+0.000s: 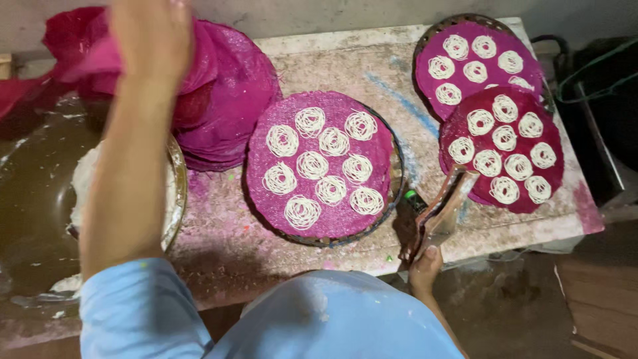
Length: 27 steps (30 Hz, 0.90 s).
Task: The person presses dough through a handheld wooden extruder to form noodle nests on round pink trays, reloading dough from a large basin between presses. They then stack the filled trays on a woven bamboo rack and tie the stacks together with green string.
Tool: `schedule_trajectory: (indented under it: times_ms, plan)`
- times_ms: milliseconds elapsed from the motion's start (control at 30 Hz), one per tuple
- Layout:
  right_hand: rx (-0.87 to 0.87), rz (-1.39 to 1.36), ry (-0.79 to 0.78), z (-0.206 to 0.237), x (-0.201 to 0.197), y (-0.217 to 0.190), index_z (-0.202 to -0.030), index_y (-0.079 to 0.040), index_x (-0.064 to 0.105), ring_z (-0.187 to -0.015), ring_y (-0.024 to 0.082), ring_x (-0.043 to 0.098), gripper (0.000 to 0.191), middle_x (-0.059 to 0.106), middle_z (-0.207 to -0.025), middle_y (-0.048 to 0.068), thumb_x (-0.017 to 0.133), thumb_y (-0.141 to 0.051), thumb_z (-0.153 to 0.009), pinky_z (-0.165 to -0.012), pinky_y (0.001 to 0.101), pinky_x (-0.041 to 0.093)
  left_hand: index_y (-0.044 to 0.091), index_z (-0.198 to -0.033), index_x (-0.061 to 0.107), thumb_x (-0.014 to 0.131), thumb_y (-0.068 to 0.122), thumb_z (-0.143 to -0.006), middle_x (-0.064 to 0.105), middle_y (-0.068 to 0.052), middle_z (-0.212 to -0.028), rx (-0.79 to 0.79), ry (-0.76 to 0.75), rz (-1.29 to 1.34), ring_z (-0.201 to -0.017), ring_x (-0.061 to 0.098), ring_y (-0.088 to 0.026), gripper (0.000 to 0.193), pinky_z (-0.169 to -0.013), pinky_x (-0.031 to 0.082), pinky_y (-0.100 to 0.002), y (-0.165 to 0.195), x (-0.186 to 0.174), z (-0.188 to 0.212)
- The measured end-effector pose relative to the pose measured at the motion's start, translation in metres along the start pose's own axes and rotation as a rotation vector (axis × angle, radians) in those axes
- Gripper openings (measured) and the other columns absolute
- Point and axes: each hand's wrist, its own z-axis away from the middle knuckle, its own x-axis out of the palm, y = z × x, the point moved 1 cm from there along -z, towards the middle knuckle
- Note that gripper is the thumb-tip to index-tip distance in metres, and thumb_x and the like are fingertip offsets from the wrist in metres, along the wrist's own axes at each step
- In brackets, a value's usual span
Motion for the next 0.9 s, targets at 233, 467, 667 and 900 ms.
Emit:
schedule_trajectory:
  times_ms: [233, 467, 667, 900]
  plan:
    - [0.004, -0.022, 0.001, 0.003, 0.007, -0.012, -0.122, -0.002, 0.051, -0.06, 0.017, 0.051, 0.068, 0.052, -0.077, 0.007, 0.042, -0.067, -0.103, -0.055, 0.0354, 0.048, 0.019, -0.131, 0.072, 0.059, 0.024, -0.104, 0.071, -0.003, -0.129, 0.09, -0.333, 0.325, -0.103, 0.072, -0.022, 0.031, -0.084, 0.058, -0.038, 0.169, 0.034, 0.111]
    - [-0.049, -0.014, -0.032, 0.002, 0.004, -0.009, -0.12, -0.001, 0.05, -0.058, 0.017, 0.052, 0.07, 0.052, -0.073, 0.006, 0.044, -0.068, -0.102, -0.053, 0.0333, 0.047, 0.017, -0.122, 0.074, 0.059, 0.026, -0.097, 0.071, 0.0, -0.13, 0.126, -0.423, 0.382, -0.102, 0.067, -0.025, 0.031, -0.082, 0.056, -0.04, 0.249, 0.062, 0.222]
    - [-0.03, -0.033, -0.045, 0.001, 0.002, -0.009, -0.122, 0.0, 0.049, -0.059, 0.017, 0.051, 0.068, 0.052, -0.074, 0.007, 0.046, -0.065, -0.103, -0.054, 0.0326, 0.045, 0.016, -0.131, 0.07, 0.058, 0.024, -0.1, 0.068, -0.005, -0.135, -0.003, -0.423, 0.496, -0.126, 0.064, -0.025, 0.034, -0.102, 0.053, -0.041, 0.278, 0.07, 0.273]
    - [-0.056, -0.071, -0.119, 0.003, -0.01, 0.003, -0.115, 0.002, 0.05, -0.067, 0.018, 0.054, 0.066, 0.055, -0.08, 0.008, 0.042, -0.063, -0.109, -0.059, 0.033, 0.046, 0.012, -0.13, 0.069, 0.06, 0.027, -0.101, 0.069, -0.009, -0.132, -0.048, -0.519, 0.454, -0.119, 0.068, -0.028, 0.034, -0.097, 0.056, -0.041, 0.29, 0.071, 0.291]
